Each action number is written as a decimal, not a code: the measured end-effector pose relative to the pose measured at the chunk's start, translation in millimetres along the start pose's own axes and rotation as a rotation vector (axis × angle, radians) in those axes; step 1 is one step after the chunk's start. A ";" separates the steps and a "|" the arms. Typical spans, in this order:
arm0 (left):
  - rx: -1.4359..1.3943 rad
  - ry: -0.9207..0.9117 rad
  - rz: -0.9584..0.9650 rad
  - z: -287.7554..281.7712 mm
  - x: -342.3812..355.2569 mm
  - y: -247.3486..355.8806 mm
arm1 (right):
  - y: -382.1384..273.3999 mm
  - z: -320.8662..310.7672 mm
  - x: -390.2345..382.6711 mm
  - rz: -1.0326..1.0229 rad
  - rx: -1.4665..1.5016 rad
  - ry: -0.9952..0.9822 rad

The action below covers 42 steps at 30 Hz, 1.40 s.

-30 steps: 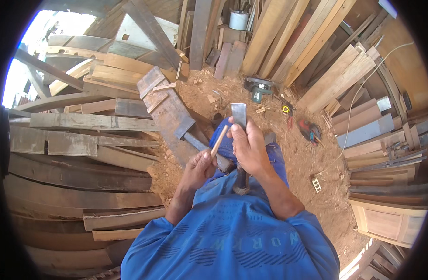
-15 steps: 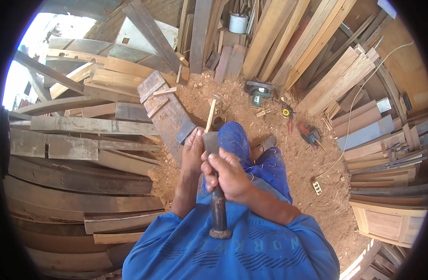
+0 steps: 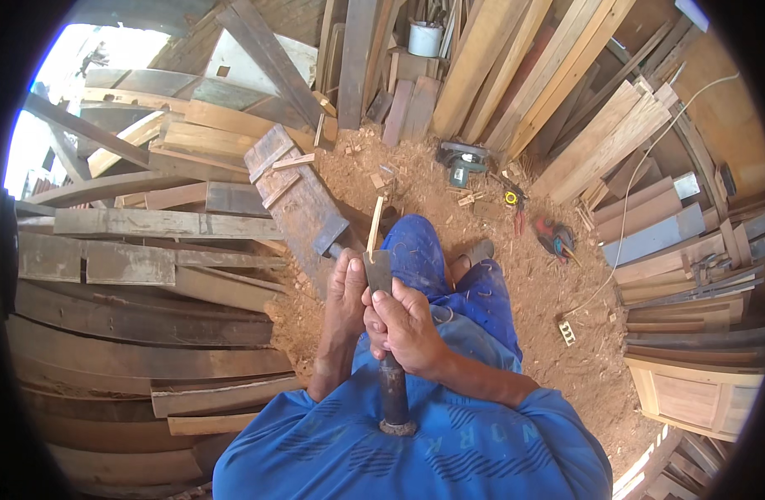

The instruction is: The person carves a small piece of wood with a chisel, occasionally using a mallet to strike the chisel for deeper cuts.

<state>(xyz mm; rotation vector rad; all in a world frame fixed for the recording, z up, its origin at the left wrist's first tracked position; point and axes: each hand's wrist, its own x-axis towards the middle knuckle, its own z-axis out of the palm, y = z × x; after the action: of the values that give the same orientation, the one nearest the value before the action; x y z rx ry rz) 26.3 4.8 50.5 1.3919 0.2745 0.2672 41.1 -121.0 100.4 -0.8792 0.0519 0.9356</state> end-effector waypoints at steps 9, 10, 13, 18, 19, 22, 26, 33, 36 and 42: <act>-0.172 -0.066 -0.332 -11.5 -66.2 -48.1 | -36.5 -16.5 -0.9 -0.418 -0.248 0.162; -0.164 -0.034 -0.267 -12.0 -57.8 -45.0 | -35.4 -26.9 7.0 -0.428 -0.330 0.217; -0.039 -0.025 -0.071 -4.5 -32.6 -35.2 | -37.0 -37.2 22.4 -0.421 -0.453 0.323; -0.015 -0.172 -0.045 4.8 -21.0 -27.1 | -36.5 -45.2 34.8 -0.469 -0.542 0.319; -0.064 -0.236 -0.164 4.2 -19.7 -19.5 | -37.8 -50.1 35.4 -0.498 -0.558 0.307; -0.298 -0.449 -0.331 -8.3 -18.7 -32.4 | -35.7 -61.7 36.1 -0.465 -0.563 0.265; -0.326 -0.341 -0.331 -6.7 -21.9 -37.1 | -34.0 -53.5 35.1 -0.401 -0.402 0.289; -0.407 -0.125 -0.340 -6.9 12.9 -35.3 | -9.0 -26.4 27.4 -0.084 0.209 0.082; -0.285 -0.101 -0.331 -8.2 21.8 -14.8 | 10.1 -6.4 19.3 0.107 0.128 -0.022; -0.084 -0.130 -0.216 -15.7 8.5 -14.8 | 9.3 1.3 2.5 0.015 0.027 -0.027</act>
<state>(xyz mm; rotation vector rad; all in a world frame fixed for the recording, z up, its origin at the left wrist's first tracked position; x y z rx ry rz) 29.2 19.9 33.1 1.2793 0.2998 0.0089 35.5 -115.8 94.3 -0.8424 0.0479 0.9588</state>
